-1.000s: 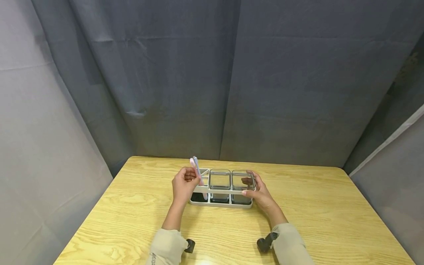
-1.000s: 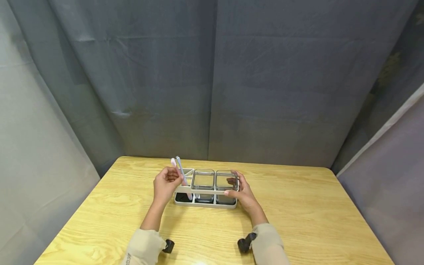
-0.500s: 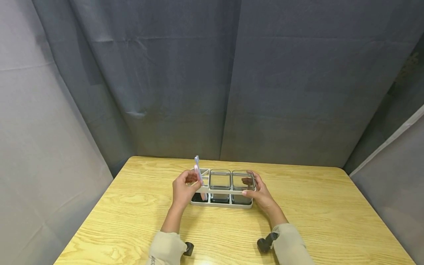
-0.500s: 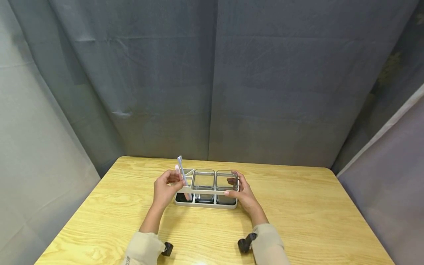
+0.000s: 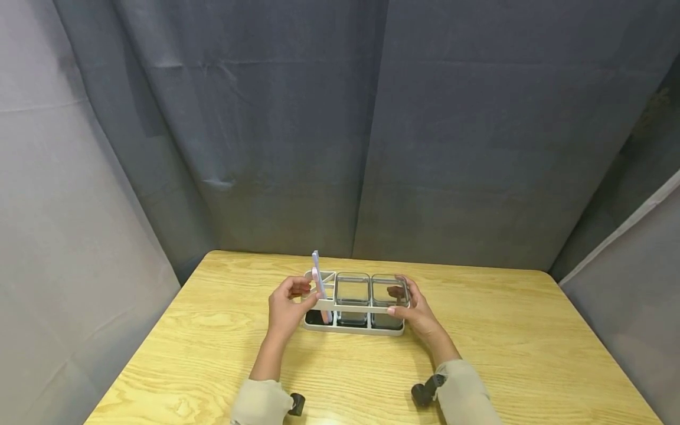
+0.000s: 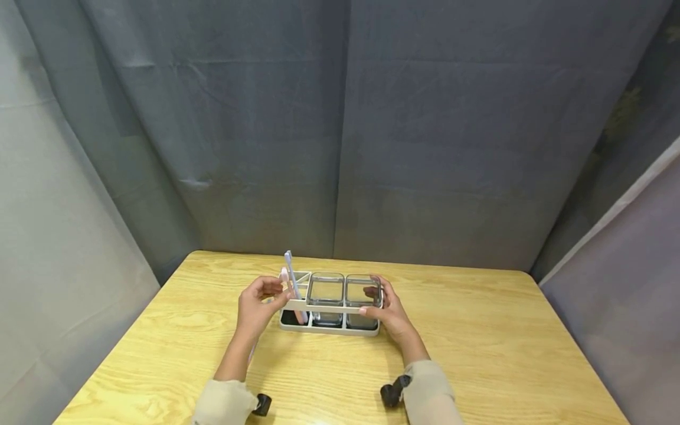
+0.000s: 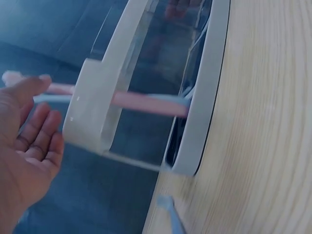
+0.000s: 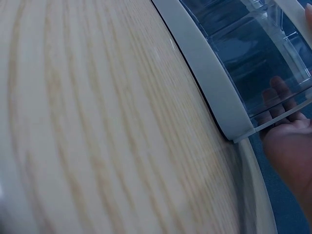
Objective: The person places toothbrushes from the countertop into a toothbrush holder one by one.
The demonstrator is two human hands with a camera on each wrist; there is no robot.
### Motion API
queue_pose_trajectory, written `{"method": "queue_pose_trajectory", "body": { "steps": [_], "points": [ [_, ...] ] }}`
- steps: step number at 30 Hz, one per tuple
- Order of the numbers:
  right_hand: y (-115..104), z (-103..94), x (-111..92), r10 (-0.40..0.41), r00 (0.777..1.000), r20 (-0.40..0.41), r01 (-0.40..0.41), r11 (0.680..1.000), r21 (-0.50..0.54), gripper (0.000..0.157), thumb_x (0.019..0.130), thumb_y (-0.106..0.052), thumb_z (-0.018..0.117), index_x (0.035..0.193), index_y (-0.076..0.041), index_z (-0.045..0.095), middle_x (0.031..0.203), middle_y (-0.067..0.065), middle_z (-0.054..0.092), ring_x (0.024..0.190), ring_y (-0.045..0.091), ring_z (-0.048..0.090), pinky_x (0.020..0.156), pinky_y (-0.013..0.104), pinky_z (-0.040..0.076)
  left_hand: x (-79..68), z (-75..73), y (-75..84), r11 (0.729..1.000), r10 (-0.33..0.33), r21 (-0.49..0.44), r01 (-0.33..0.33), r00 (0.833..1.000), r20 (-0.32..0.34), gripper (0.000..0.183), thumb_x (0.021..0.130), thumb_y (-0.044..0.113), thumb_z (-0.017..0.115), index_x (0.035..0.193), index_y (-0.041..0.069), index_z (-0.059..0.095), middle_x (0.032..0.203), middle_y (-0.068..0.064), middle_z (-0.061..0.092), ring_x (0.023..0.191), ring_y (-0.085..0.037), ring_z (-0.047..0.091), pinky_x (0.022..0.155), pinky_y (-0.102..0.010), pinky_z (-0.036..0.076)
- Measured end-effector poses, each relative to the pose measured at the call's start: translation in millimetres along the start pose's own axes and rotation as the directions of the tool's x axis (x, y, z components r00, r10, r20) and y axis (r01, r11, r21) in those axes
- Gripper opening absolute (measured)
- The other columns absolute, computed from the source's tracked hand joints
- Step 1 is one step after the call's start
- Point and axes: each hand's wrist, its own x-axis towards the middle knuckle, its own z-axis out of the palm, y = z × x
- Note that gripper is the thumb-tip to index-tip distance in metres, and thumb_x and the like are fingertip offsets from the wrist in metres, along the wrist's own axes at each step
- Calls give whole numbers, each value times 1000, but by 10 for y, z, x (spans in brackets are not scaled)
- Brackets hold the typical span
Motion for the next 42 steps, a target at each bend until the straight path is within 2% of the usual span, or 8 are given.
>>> {"method": "queue_pose_trajectory", "body": {
  "steps": [6,11,15,18,23,32,36,42],
  "points": [
    [3,-18,10,-9,1000,1,9,1000,2,82,73,5,69,143,-9,27,132,29,37,124,40,32,89,28,42,-25,-197,8,1000,-25,2,25,992,126,31,75,-2,74,104,-3,62,102,-14,63,95,-40,56,84,-54,41],
    [6,-34,12,-14,1000,7,14,1000,-2,82,73,3,69,142,-8,27,132,29,37,124,41,32,89,28,43,-16,-331,-31,1000,-28,6,28,968,250,37,77,-1,73,112,-3,60,114,-17,59,104,-39,54,88,-53,40],
    [14,-37,14,-8,1000,5,8,1000,-3,82,73,3,70,142,-10,28,132,28,37,124,40,32,90,28,43,-16,-416,-69,999,-42,1,44,948,317,41,77,-1,73,116,-2,59,120,-22,55,109,-40,50,90,-56,38],
    [11,-31,17,-6,1000,-2,6,1000,-6,82,73,2,71,142,-11,29,131,27,38,124,39,33,90,28,42,-28,-463,-93,997,-76,6,79,932,355,45,76,0,74,118,-2,58,121,-21,53,110,-41,48,90,-56,38],
    [11,-27,27,-13,1000,4,13,1000,-20,81,75,3,69,143,-10,27,131,28,38,123,40,33,90,29,42,-50,-512,-139,991,-121,-5,132,916,382,49,76,0,75,120,-6,55,122,-18,52,111,-43,46,89,-54,38],
    [22,-25,24,-7,1000,4,7,1000,-4,83,72,4,70,142,-11,28,132,27,38,124,39,33,90,28,42,-97,-582,-210,980,-184,10,197,894,409,49,75,4,77,119,-3,57,124,-15,51,112,-41,46,90,-50,41],
    [24,-23,22,-10,1000,7,10,1000,2,83,72,4,70,142,-11,28,132,27,37,124,39,33,90,28,42,-114,-626,-260,974,-209,5,227,883,421,50,75,6,77,119,-3,57,128,-18,49,115,-44,43,92,-54,38],
    [16,-35,16,-20,1000,6,20,1000,9,83,72,5,69,142,-11,28,132,28,37,123,38,33,90,29,42,-140,-685,-356,963,-245,-1,271,872,423,48,75,4,76,119,0,58,133,-17,46,118,-45,40,89,-49,42]
  ]
}}
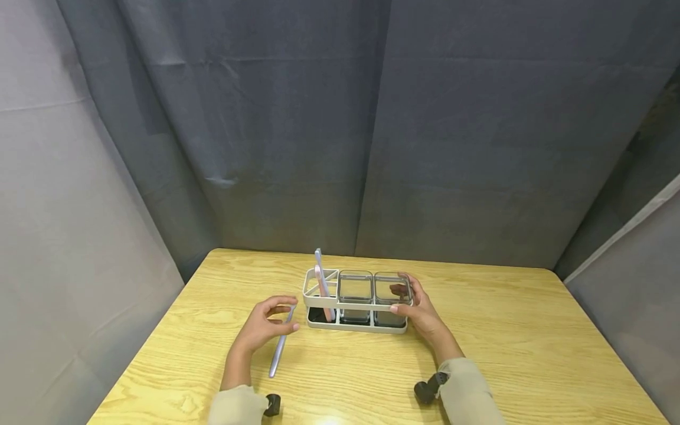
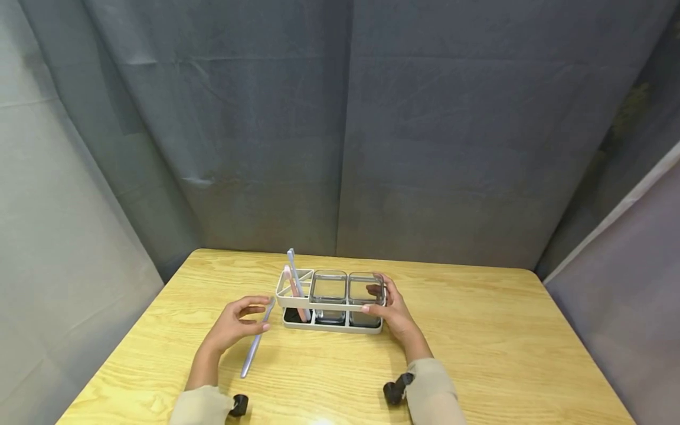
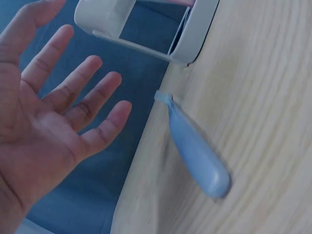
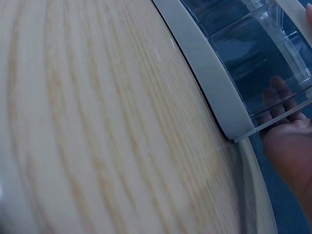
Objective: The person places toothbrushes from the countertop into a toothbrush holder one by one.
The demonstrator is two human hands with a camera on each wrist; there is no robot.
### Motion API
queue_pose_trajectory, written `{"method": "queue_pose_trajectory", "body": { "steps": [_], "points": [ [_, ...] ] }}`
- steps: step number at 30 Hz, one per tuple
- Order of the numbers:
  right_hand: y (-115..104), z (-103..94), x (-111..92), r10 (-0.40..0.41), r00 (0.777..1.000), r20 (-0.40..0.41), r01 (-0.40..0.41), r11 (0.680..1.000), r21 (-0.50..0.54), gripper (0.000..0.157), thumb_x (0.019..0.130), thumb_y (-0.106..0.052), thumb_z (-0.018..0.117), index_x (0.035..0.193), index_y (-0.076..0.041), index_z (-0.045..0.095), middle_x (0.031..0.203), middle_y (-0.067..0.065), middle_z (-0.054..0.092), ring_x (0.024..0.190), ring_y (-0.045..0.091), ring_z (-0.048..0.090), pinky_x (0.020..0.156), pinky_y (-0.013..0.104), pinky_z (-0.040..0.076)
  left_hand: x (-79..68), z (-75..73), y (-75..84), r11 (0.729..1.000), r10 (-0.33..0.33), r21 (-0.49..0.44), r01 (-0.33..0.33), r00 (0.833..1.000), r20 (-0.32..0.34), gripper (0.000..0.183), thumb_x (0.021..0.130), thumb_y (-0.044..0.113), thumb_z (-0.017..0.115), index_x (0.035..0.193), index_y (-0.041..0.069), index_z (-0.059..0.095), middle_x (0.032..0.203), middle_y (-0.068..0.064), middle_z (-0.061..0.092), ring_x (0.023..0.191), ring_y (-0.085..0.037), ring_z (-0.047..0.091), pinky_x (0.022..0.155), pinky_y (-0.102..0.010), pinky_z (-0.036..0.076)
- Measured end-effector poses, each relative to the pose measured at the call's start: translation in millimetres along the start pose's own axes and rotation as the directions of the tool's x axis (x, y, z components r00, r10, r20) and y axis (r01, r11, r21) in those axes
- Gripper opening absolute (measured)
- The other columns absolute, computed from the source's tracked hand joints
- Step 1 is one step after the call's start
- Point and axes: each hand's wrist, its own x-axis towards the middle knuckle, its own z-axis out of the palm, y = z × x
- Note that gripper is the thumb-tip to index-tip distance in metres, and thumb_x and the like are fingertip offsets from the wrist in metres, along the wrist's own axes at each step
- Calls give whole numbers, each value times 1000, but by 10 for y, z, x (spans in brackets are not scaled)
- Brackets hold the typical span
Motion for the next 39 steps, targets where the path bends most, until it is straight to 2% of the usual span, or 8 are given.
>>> {"method": "queue_pose_trajectory", "body": {
  "steps": [2,11,15,21,25,30,35,39],
  "points": [
    [3,-3,0,3,1000,-7,-3,1000,-2,83,72,4,70,142,-13,29,132,27,37,123,37,34,90,29,43,-8,-14,-23,1000,-15,-1,15,1000,-9,46,75,3,76,118,4,60,133,-17,46,118,-45,39,88,-49,44],
    [11,-4,4,0,1000,-13,0,1000,-14,82,72,5,69,142,-12,29,131,27,39,122,37,35,90,29,43,-31,-99,-144,997,-80,-3,80,996,-36,47,74,3,77,118,6,61,131,-14,48,118,-44,40,87,-48,43],
    [-8,4,-3,-6,1000,-3,6,1000,-13,82,74,6,68,143,-10,27,132,28,38,123,39,33,90,28,42,-12,-151,-318,993,-116,-6,116,991,-66,48,74,3,77,119,4,61,132,-14,46,118,-44,41,87,-50,42],
    [-22,5,-13,-6,1000,5,6,1000,4,82,74,7,67,143,-9,26,133,30,36,125,41,31,91,26,41,-4,-213,-556,991,-132,21,133,989,-61,49,76,6,77,121,4,59,132,-18,46,117,-43,45,88,-53,43],
    [-21,4,-8,-2,1000,1,2,1000,7,82,74,7,67,143,-9,26,132,30,36,124,41,31,91,26,42,-13,-247,-594,991,-130,7,130,991,-34,53,76,7,76,124,2,56,131,-21,46,114,-44,47,86,-49,46],
    [-12,6,1,-2,1000,-4,2,1000,9,82,73,8,67,143,-9,27,132,29,37,124,40,32,90,26,42,-14,-279,-606,987,-161,-20,161,987,4,61,76,5,76,131,2,50,131,-25,43,113,-44,48,78,-44,50],
    [-4,8,-2,-7,1000,0,7,1000,9,82,74,9,66,143,-8,25,132,30,36,124,41,31,89,27,43,-20,-287,-620,971,-238,-26,238,971,14,69,74,6,77,136,5,45,130,-26,41,108,-40,52,72,-45,52],
    [-8,15,0,-10,1000,3,10,1000,-7,82,75,8,66,144,-8,25,132,31,35,123,41,32,89,27,43,-7,-299,-633,958,-287,-20,287,958,9,73,72,4,78,136,2,43,118,-25,47,92,-32,58,70,-44,53]
  ]
}}
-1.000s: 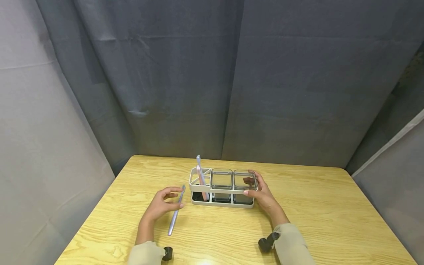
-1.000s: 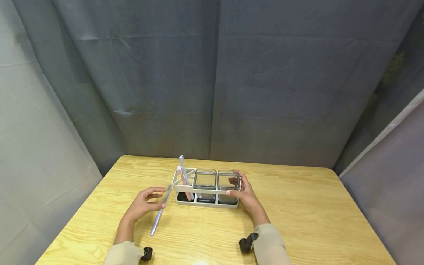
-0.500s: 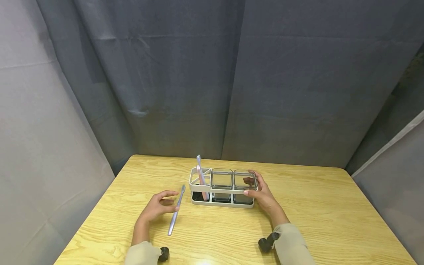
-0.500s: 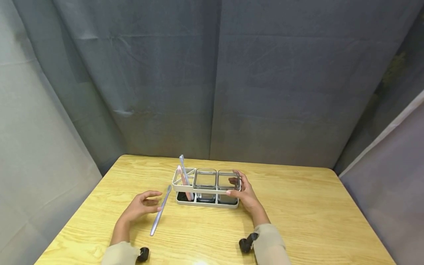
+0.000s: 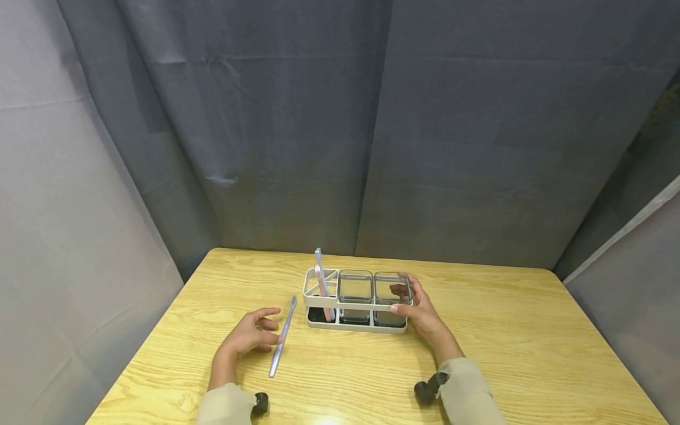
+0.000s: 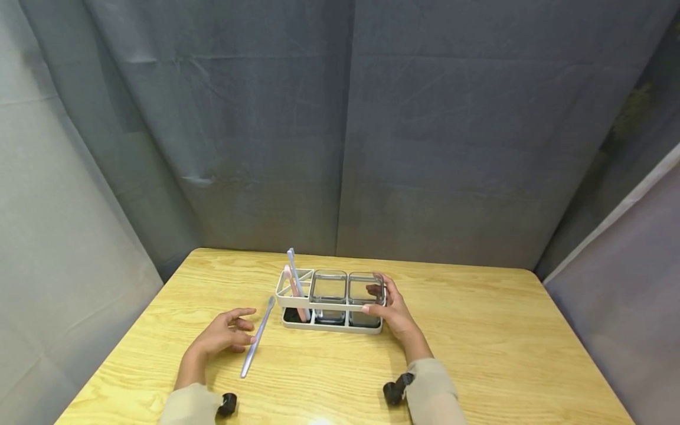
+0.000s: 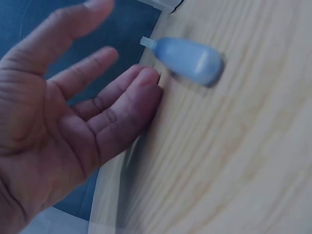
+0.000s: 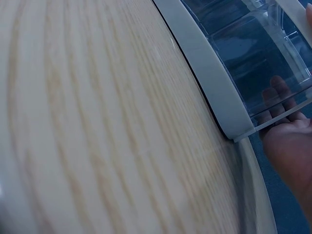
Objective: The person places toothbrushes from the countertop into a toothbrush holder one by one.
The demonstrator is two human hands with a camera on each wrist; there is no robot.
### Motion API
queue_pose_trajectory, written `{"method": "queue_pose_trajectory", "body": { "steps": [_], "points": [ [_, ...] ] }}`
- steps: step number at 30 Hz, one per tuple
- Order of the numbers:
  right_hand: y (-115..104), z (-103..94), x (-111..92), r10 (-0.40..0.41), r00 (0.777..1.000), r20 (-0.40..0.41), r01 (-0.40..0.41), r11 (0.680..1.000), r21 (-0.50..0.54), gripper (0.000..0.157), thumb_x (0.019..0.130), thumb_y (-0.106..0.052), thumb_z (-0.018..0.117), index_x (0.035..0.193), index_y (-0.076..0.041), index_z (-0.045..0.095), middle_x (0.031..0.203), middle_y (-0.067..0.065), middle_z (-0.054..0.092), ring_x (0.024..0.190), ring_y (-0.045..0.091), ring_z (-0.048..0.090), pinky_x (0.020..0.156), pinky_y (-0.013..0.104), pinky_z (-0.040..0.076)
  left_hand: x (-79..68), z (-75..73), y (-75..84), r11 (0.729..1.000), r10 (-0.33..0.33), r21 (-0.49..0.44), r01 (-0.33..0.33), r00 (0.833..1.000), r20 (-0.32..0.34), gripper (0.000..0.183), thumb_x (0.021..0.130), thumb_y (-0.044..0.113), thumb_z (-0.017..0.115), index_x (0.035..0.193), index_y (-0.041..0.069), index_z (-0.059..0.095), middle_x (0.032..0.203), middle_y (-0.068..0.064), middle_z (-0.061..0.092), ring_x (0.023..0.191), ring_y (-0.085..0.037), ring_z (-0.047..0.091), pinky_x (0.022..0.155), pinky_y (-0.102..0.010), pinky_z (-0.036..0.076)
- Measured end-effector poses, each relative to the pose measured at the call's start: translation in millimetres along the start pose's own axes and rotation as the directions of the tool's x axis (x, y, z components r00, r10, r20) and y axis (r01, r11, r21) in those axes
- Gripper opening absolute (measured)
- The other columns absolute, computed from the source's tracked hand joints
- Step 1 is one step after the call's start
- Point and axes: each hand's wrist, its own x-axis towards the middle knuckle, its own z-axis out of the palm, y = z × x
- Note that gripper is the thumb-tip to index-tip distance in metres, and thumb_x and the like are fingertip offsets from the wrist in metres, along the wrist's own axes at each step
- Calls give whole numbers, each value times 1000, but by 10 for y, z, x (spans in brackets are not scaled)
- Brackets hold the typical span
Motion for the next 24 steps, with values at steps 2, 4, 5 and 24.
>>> {"method": "queue_pose_trajectory", "body": {
  "steps": [2,4,5,24],
  "points": [
    [-1,-1,3,1,1000,-2,-1,1000,-1,82,74,8,67,143,-9,26,132,30,36,123,41,32,89,27,43,16,-3,-1,1000,-14,9,14,1000,0,73,72,3,78,136,0,43,112,-24,49,85,-28,58,68,-43,53],
    [1,-2,5,5,1000,-4,-5,1000,4,82,73,8,67,143,-9,27,131,30,37,123,40,33,89,27,44,32,-4,-7,1000,-19,23,19,1000,6,73,71,2,78,135,-2,43,108,-23,50,81,-26,58,67,-43,54],
    [3,-3,6,3,1000,-4,-3,1000,3,82,73,8,67,143,-9,27,131,30,37,123,40,33,89,27,44,41,-5,-9,999,-21,31,21,1000,9,72,71,2,78,134,-2,43,108,-22,51,80,-26,58,66,-43,54],
    [-5,2,-2,11,1000,-8,-11,1000,-14,83,73,6,68,143,-10,27,132,30,37,123,41,33,90,27,42,111,91,3,986,-75,143,81,996,-46,71,61,-4,83,124,-6,52,86,-13,54,61,-19,59,53,-35,53]
  ]
}}
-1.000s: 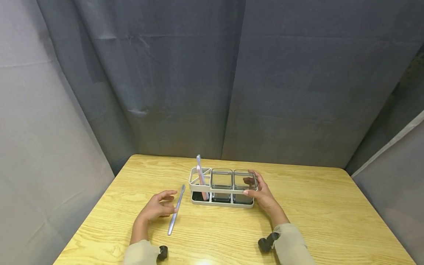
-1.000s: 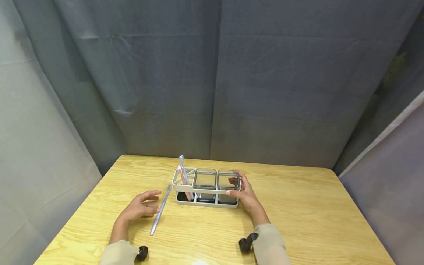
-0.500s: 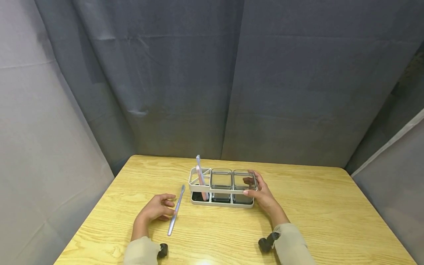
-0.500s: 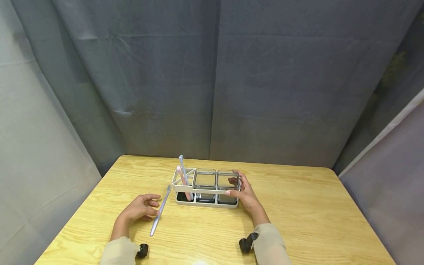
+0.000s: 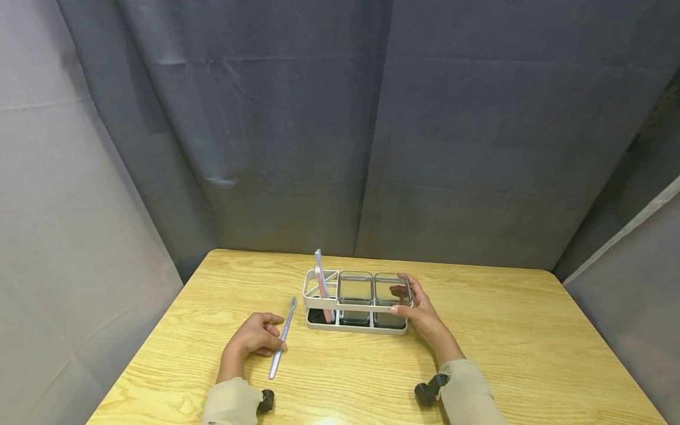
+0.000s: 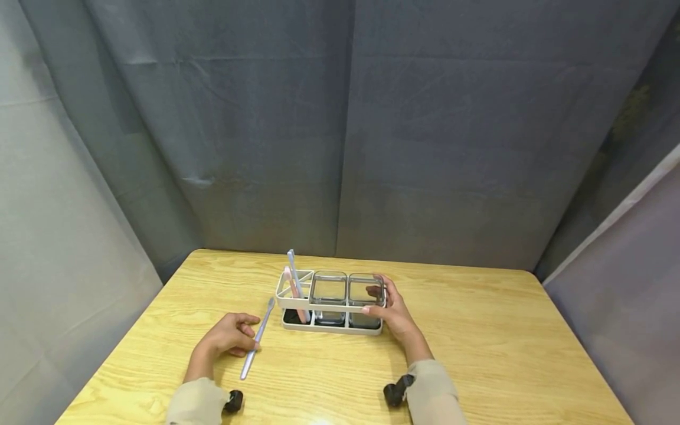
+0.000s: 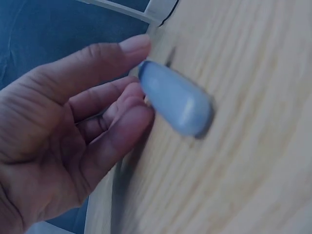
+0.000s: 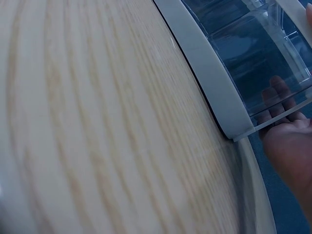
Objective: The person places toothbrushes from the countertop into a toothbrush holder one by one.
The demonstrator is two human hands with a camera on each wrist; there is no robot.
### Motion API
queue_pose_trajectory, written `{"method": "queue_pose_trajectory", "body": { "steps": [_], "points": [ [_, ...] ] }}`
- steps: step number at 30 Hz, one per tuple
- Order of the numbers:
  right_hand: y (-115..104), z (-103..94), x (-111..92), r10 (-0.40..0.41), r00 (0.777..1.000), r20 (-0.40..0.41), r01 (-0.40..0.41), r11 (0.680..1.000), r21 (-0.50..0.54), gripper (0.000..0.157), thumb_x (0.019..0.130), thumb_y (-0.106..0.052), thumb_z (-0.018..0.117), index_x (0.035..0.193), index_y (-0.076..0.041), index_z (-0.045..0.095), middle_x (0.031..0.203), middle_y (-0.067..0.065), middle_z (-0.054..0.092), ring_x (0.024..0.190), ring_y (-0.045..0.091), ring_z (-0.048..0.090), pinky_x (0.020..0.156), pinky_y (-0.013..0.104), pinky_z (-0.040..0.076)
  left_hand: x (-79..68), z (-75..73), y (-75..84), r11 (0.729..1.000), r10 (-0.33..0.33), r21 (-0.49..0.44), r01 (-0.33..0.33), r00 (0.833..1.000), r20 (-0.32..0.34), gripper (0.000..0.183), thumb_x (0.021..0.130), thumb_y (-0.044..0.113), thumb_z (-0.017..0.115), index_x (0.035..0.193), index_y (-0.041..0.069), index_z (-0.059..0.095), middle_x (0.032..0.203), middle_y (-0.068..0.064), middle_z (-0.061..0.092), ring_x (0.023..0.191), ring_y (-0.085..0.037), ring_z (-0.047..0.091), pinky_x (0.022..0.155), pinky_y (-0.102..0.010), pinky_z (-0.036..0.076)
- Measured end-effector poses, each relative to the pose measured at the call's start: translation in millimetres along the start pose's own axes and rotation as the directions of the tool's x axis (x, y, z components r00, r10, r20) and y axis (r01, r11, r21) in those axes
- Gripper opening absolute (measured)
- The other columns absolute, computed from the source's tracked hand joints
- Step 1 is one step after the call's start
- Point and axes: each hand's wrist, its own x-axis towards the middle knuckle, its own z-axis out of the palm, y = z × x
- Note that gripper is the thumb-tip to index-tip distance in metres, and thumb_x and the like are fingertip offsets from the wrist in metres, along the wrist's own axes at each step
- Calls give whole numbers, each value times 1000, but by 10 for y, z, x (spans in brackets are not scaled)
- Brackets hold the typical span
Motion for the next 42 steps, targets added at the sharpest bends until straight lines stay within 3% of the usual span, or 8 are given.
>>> {"method": "queue_pose_trajectory", "body": {
  "steps": [10,17,26,31,42],
  "points": [
    [5,11,0,1,1000,-14,-1,1000,-11,82,72,4,69,142,-13,30,131,28,39,122,39,35,90,29,43,-13,51,13,999,3,40,-2,1000,-19,70,61,-5,82,125,-6,53,84,-13,52,58,-19,59,50,-34,53],
    [-5,14,-9,4,1000,-4,-4,1000,6,82,73,4,68,142,-9,27,131,30,37,123,41,33,89,28,44,-24,13,35,999,0,43,-2,999,34,67,63,-10,74,126,-7,51,79,-11,56,57,-18,58,51,-34,53],
    [5,10,-9,2,1000,-5,-2,1000,-3,82,73,4,69,142,-10,28,131,29,38,123,41,33,90,27,42,-45,-71,2,991,29,-135,-14,994,109,64,69,-10,66,129,-7,46,84,-15,58,60,-19,57,54,-33,52],
    [19,31,-25,11,1000,0,-11,1000,-6,82,73,4,69,142,-9,27,131,29,38,124,40,33,90,27,42,-85,-60,-23,985,42,-171,-20,992,123,65,69,-10,67,130,-7,45,86,-16,57,60,-18,57,53,-32,53],
    [15,9,-4,-6,1000,-10,6,1000,-7,82,72,4,69,142,-9,28,131,30,38,123,41,33,90,27,42,-116,89,97,967,34,-255,-24,999,36,66,72,-9,63,134,-3,40,94,-20,59,66,-20,61,57,-33,53]
  ]
}}
